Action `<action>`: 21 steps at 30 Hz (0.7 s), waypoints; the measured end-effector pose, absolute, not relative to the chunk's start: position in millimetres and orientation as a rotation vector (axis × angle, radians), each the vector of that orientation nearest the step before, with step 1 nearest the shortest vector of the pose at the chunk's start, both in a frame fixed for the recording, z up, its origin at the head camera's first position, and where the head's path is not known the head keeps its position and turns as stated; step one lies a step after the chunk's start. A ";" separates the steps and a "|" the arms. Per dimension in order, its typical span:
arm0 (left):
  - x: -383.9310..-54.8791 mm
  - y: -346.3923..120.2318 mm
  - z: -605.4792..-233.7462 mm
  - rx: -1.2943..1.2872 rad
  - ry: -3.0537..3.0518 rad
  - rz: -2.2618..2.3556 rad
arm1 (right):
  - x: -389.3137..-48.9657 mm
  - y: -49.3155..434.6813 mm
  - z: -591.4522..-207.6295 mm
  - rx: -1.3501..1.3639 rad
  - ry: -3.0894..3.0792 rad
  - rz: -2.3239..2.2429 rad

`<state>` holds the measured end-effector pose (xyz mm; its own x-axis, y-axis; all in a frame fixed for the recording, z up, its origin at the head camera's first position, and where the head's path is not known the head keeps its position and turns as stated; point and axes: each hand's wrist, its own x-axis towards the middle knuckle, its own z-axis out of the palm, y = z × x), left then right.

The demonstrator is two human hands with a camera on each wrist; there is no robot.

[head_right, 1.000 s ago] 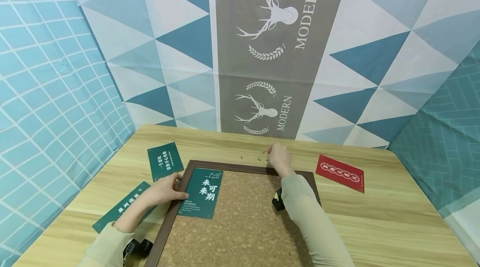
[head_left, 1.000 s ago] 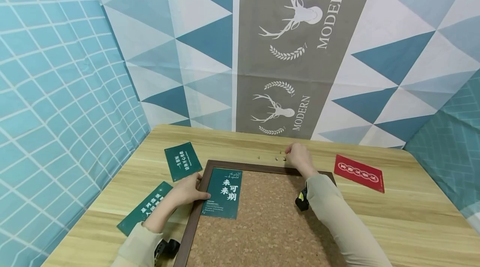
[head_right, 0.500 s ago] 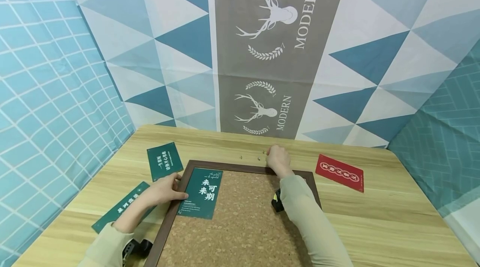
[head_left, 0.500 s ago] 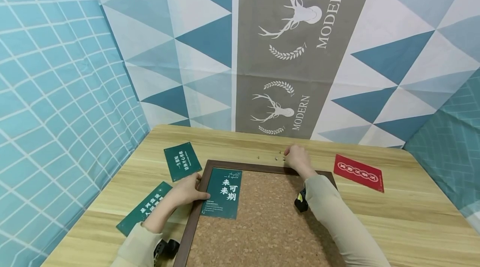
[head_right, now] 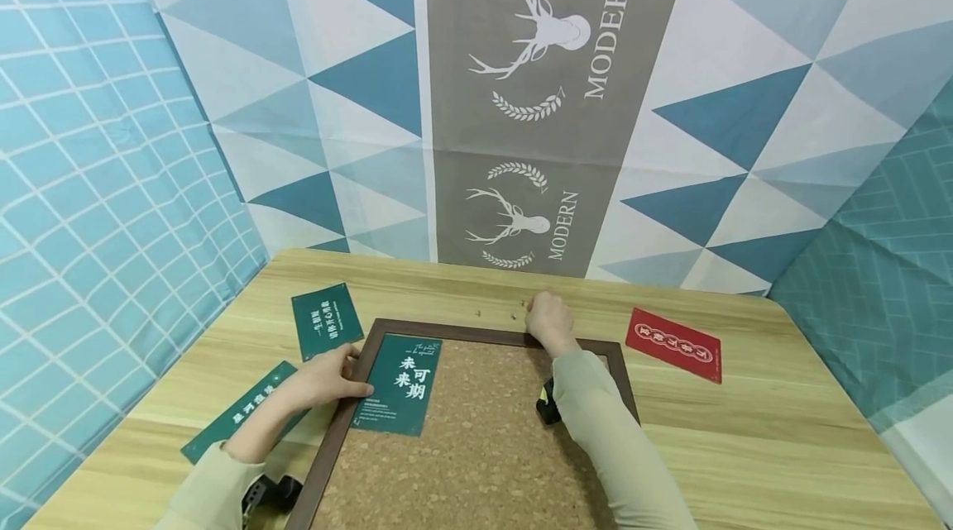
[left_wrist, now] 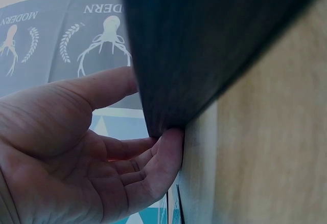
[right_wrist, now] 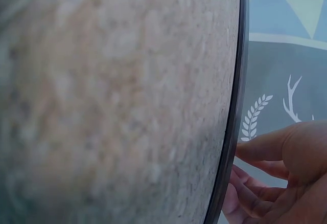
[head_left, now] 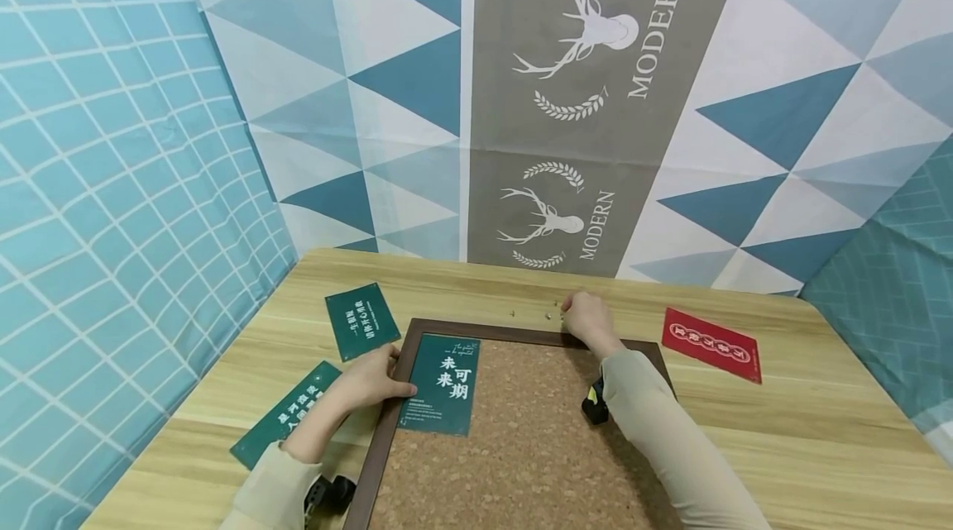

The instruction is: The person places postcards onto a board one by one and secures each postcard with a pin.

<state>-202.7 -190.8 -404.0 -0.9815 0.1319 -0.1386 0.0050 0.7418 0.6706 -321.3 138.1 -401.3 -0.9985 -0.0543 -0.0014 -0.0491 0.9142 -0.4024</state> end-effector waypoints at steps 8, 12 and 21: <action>-204.4 -191.1 -401.9 0.116 2.757 1.069 | -322.0 137.7 -400.7 -0.072 3.058 -0.656; -205.4 -191.3 -402.4 0.118 2.757 1.066 | -322.6 137.9 -400.7 -0.063 3.042 -0.659; -203.6 -190.3 -403.0 0.113 2.757 1.066 | -321.1 137.9 -402.7 -0.070 3.040 -0.662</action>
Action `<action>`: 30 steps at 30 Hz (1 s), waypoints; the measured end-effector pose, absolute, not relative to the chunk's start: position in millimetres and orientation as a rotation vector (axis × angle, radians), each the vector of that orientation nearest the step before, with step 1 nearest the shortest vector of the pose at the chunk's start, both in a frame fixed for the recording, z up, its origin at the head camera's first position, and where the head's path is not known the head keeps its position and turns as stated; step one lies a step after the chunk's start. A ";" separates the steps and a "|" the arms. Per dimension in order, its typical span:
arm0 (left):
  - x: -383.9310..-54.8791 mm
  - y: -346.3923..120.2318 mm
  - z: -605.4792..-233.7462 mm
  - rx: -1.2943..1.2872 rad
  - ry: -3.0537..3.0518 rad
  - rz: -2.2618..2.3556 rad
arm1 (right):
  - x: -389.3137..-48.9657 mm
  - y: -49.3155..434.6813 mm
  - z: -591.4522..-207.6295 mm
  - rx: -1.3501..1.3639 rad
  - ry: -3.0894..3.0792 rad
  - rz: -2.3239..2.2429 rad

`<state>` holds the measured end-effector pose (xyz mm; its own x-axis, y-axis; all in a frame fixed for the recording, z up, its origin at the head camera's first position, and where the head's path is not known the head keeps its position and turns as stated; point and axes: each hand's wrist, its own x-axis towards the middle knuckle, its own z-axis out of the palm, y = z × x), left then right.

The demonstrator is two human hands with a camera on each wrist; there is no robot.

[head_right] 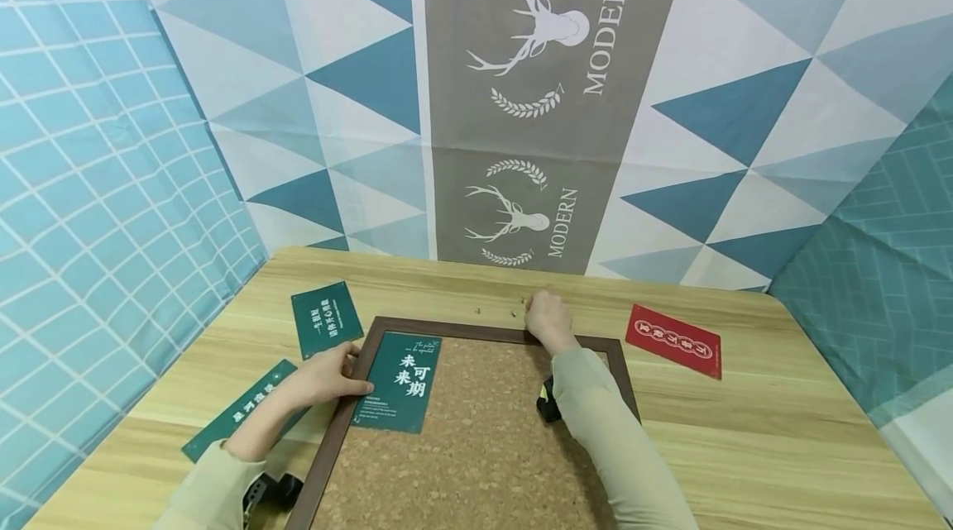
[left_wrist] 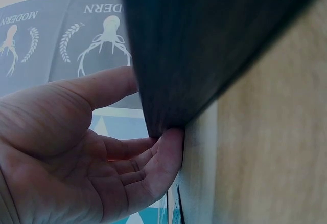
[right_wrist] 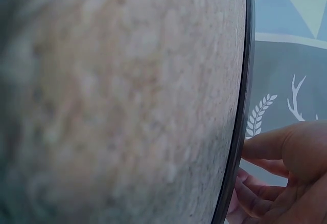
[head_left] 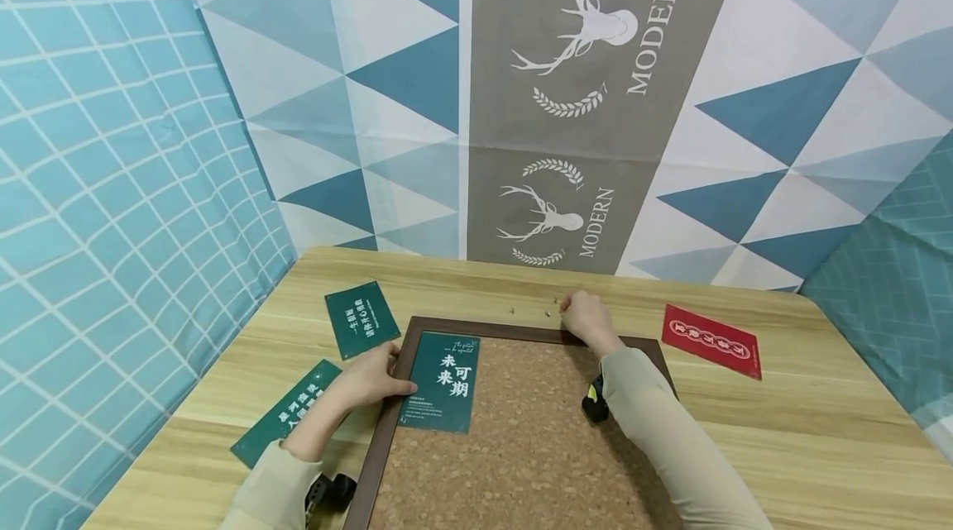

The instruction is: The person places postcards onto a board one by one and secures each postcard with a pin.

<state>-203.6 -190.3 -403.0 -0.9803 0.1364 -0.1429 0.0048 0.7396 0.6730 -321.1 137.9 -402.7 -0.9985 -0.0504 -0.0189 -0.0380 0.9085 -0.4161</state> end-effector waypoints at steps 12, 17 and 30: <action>-203.6 -190.1 -402.7 0.118 2.761 1.066 | -322.4 139.4 -403.3 -0.084 3.037 -0.640; -203.8 -190.2 -403.2 0.118 2.767 1.058 | -322.7 138.9 -403.7 -0.101 3.040 -0.631; -203.3 -190.4 -402.1 0.105 2.766 1.048 | -324.4 138.0 -406.0 -0.097 3.046 -0.633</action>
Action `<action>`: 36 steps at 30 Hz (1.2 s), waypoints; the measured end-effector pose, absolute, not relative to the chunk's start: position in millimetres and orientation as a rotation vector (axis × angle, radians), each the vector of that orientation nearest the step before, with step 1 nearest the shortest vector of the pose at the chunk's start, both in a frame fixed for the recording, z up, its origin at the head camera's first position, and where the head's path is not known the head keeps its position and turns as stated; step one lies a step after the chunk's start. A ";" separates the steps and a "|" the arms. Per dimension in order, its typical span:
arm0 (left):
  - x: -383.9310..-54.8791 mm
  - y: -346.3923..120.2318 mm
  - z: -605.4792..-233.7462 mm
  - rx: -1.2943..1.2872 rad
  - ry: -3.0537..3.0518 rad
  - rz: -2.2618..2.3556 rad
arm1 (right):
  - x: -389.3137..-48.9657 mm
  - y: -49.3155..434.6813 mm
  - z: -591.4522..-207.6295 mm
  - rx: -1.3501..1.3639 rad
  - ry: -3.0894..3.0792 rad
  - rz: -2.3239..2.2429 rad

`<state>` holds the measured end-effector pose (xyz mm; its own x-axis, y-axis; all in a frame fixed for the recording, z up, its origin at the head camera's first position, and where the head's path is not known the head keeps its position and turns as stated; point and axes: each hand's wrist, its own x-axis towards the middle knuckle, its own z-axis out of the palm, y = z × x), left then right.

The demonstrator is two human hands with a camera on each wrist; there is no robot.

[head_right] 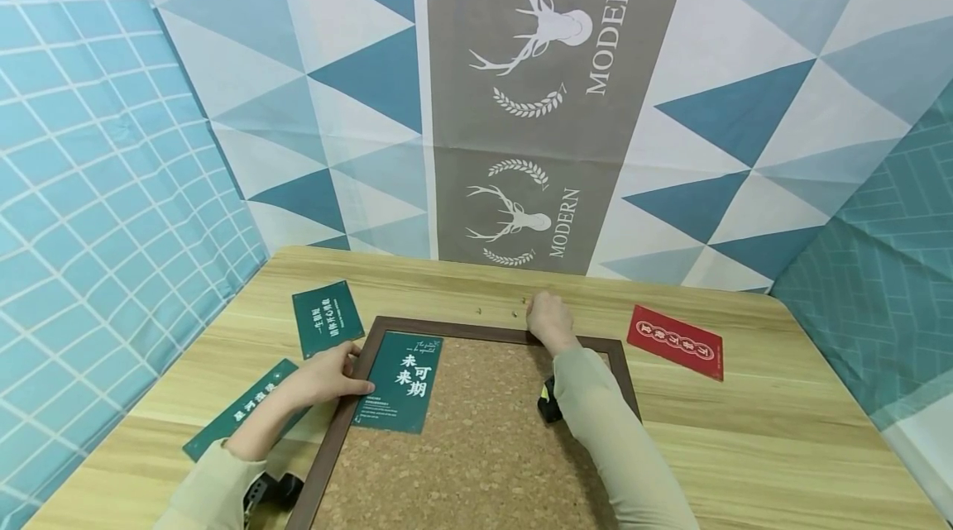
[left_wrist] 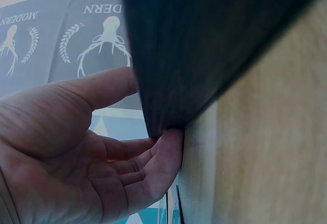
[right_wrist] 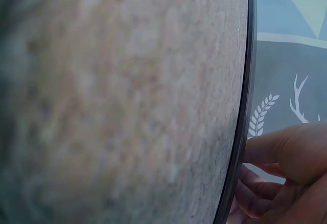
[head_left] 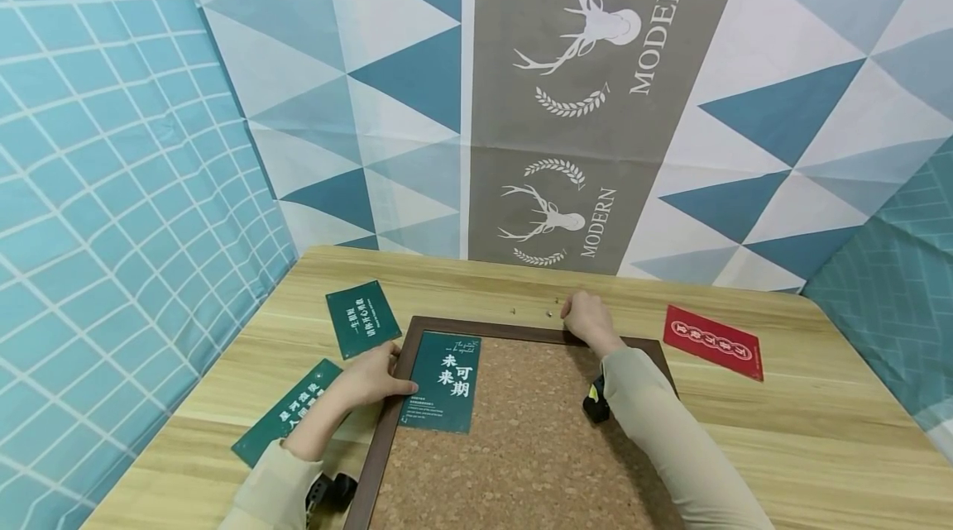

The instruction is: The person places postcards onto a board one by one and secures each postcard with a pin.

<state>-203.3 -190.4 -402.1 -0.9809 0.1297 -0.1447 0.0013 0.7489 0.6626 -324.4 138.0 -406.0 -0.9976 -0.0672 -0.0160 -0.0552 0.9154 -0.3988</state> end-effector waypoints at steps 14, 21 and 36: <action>-203.4 -190.4 -402.7 0.096 2.769 1.035 | -322.0 137.8 -405.5 -0.078 3.027 -0.630; -203.1 -190.4 -402.5 0.099 2.764 1.040 | -321.9 136.3 -404.5 -0.087 3.040 -0.629; -204.0 -190.1 -402.9 0.101 2.763 1.037 | -317.9 129.9 -400.9 -0.140 3.036 -0.575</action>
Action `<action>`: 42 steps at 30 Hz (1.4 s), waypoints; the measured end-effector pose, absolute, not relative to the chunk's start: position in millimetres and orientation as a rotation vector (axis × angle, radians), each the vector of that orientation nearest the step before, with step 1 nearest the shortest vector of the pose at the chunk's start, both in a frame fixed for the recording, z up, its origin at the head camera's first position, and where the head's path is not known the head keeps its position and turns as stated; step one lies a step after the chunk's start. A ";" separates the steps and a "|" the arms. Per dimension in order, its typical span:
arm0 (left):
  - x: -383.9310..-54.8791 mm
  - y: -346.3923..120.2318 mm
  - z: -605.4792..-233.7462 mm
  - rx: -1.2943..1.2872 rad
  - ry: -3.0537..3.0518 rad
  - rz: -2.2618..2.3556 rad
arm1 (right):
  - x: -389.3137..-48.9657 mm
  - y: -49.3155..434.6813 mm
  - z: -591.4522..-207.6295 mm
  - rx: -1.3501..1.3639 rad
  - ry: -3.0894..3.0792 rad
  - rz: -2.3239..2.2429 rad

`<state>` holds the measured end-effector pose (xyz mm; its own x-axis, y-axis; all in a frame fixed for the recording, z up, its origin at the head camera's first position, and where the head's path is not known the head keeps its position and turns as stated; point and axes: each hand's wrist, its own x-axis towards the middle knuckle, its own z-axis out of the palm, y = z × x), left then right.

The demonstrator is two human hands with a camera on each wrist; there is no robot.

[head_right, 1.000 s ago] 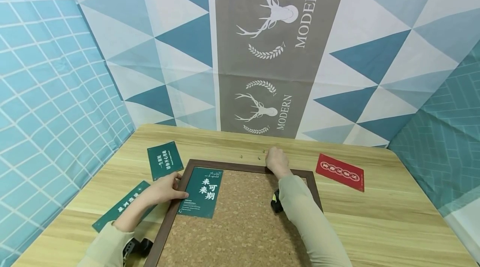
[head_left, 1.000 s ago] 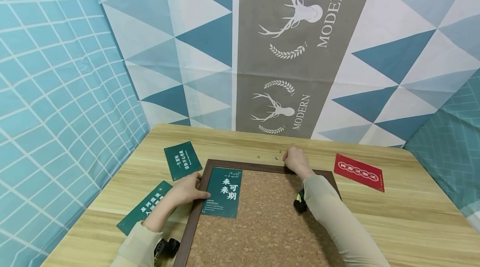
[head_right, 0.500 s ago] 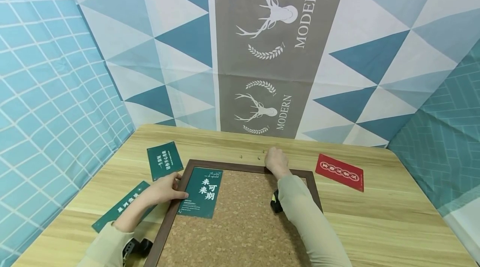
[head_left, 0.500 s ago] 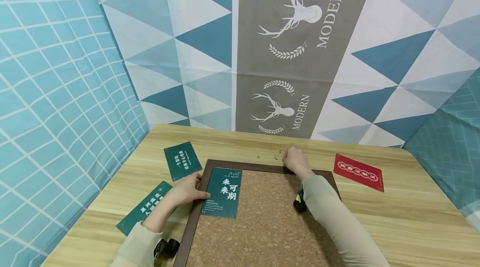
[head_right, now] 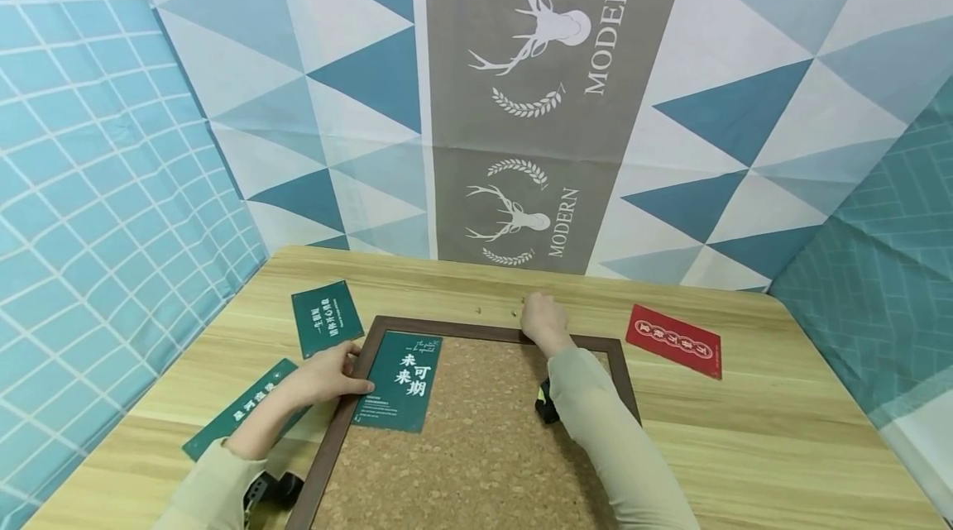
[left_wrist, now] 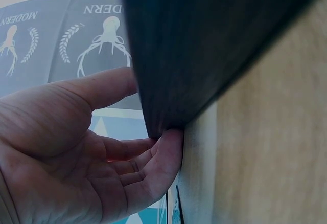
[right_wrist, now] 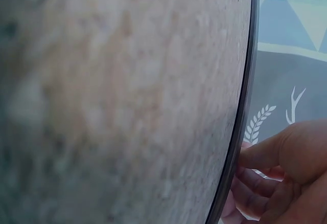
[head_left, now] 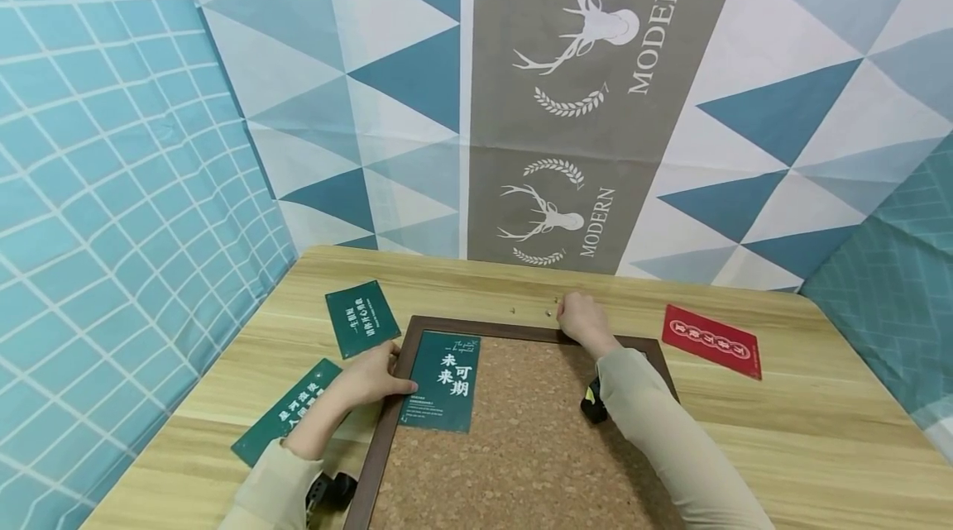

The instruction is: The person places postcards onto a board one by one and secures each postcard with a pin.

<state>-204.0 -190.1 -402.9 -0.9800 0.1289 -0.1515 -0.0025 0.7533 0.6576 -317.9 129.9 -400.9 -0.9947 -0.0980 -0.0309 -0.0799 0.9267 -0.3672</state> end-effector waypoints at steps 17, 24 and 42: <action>-208.0 -192.4 -406.7 0.103 2.769 1.024 | -316.6 114.6 -398.1 -0.155 3.029 -0.578; -209.4 -191.5 -406.0 0.104 2.767 1.058 | -315.5 111.1 -395.3 -0.189 3.026 -0.619; -208.0 -191.0 -406.3 0.108 2.753 1.061 | -307.1 95.7 -390.0 -0.239 3.010 -0.670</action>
<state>-208.0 -191.0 -406.3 -0.9796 0.1348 -0.1492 -0.0002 0.7413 0.6712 -307.1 95.7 -390.0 -0.9869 -0.1607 -0.0141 -0.1396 0.8944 -0.4250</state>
